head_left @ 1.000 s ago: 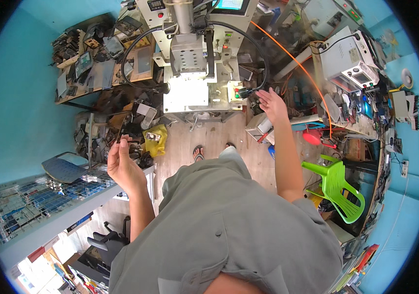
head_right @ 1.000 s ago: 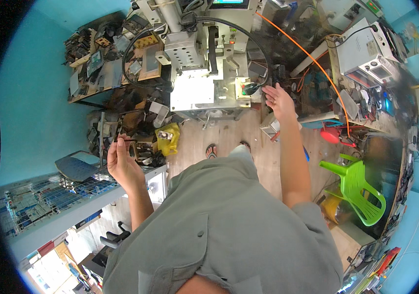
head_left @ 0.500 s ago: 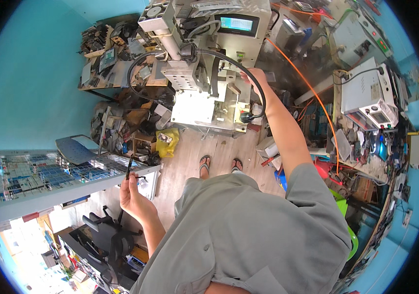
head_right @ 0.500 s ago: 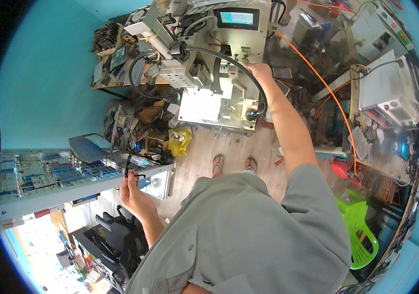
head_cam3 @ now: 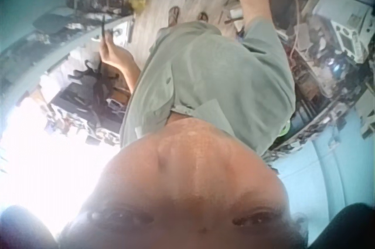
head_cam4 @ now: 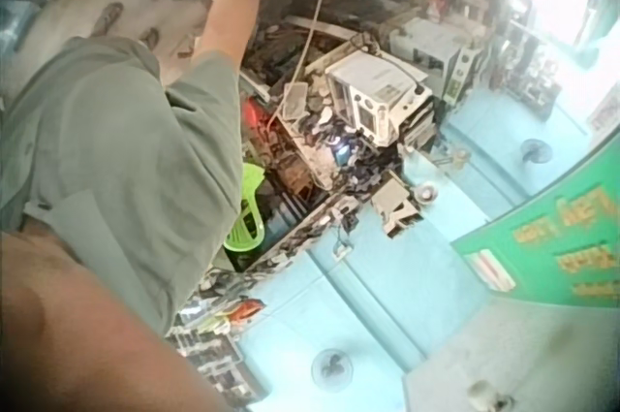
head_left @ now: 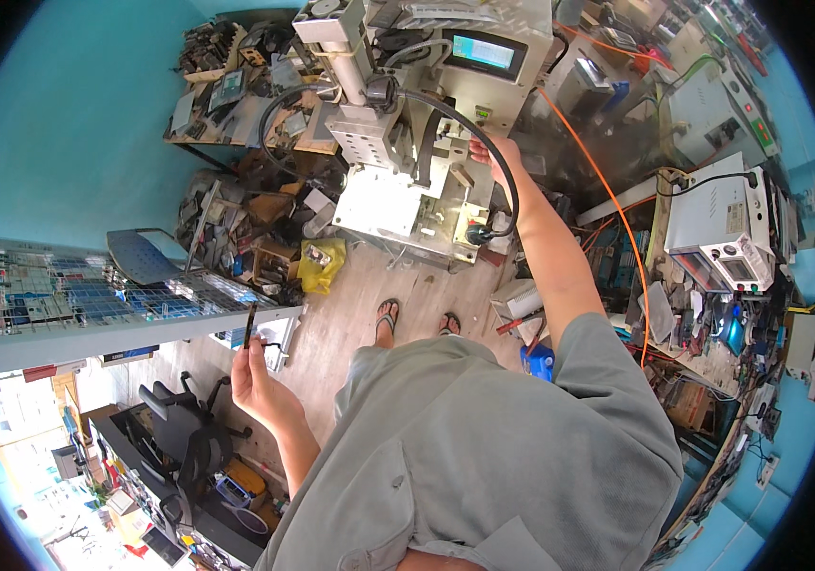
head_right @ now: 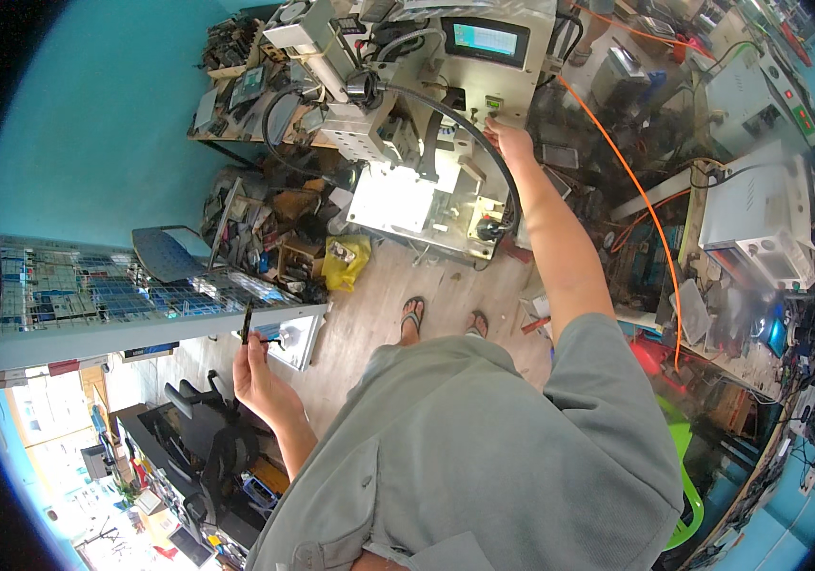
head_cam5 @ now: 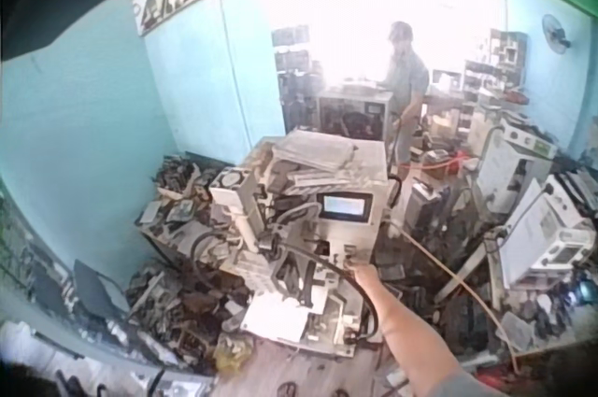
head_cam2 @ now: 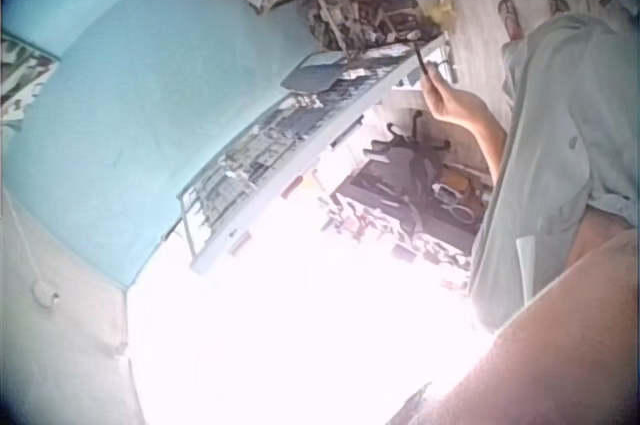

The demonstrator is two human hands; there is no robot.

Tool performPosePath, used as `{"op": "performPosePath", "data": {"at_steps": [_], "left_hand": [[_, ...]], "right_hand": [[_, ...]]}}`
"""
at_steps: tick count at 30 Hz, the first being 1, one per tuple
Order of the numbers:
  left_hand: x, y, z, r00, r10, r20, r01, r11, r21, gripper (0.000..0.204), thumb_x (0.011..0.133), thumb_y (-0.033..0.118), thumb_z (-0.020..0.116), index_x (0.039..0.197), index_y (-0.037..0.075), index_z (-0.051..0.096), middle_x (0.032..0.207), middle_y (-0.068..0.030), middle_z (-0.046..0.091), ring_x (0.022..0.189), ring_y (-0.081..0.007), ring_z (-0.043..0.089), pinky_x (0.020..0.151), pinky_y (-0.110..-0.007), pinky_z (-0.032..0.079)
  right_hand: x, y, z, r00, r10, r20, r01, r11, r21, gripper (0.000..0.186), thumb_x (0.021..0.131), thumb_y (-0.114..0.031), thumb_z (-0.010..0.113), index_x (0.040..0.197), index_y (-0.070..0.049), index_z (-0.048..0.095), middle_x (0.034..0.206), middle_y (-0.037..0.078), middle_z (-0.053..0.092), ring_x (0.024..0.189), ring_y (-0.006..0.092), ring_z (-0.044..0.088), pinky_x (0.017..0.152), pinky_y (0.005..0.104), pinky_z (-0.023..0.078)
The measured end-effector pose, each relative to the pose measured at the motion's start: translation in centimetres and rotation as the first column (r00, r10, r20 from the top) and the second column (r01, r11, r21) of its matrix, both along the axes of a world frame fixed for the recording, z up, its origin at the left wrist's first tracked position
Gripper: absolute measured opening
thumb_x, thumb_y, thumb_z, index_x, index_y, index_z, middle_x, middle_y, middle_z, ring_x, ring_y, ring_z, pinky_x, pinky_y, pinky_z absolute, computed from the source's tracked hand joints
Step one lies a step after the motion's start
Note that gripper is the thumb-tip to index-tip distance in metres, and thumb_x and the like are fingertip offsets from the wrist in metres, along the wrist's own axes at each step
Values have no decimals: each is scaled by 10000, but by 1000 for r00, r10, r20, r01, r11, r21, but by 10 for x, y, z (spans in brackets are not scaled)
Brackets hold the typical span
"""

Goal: The person places a small electronic component onto a machine, operates the machine, and then removes the component. They repeat this process with another component, inspecting each one under a microscope afterward.

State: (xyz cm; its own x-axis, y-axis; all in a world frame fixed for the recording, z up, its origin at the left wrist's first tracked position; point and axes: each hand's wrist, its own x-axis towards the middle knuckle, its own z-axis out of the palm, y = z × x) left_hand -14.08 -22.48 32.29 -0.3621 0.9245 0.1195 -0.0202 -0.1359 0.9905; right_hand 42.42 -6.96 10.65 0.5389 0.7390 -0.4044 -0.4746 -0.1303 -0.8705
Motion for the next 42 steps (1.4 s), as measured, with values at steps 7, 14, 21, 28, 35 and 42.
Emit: {"op": "performPosePath", "data": {"at_steps": [7,14,21,28,35,42], "left_hand": [[5,7,7,999,28,-19,-29,999,-22,111,1025,22,712,1097,-49,758,1073,-117,784,1022,-166,715,986,-318,531],[7,12,-2,999,-8,42,10,1000,-27,98,1018,15,721,1092,-39,758,1083,-119,789,1019,-163,721,980,-305,536],[14,12,-4,997,-57,47,58,998,-21,91,1019,25,727,1076,-40,756,1080,-100,785,1018,-135,702,956,-279,516],[24,5,3,998,-67,-2,67,997,-25,72,1009,7,732,1061,-30,765,1057,-70,767,996,-113,674,927,-269,510],[33,2,2,963,-133,-235,135,991,-7,79,973,-27,759,1051,-31,773,1079,-90,762,1022,-160,680,946,-303,522],[56,35,14,875,-368,-315,412,908,82,124,928,-58,767,1048,-32,787,1055,-139,797,999,-232,729,932,-333,541]], "right_hand": [[-24,-30,11,990,123,67,-111,981,-161,509,956,-467,816,1164,-8,742,1076,94,768,952,177,727,857,351,600],[-11,-81,-32,1000,14,-25,-18,988,-150,355,960,-339,811,1014,11,785,988,114,797,836,187,748,751,336,632],[-14,-100,-34,998,4,-57,-13,989,-145,344,978,-308,788,1024,33,777,993,123,793,825,188,738,758,335,619],[-23,-109,-24,998,49,-48,-54,993,-107,363,991,-323,775,1091,26,762,1043,127,791,883,193,738,788,341,608],[-51,-164,-19,991,-133,-25,131,989,-73,345,1014,-339,755,1135,-16,754,1054,105,789,906,198,735,803,349,598],[-126,-276,-7,968,-202,145,235,937,-259,253,1008,-252,757,1108,-20,767,1040,48,791,882,136,707,758,293,570]]}}
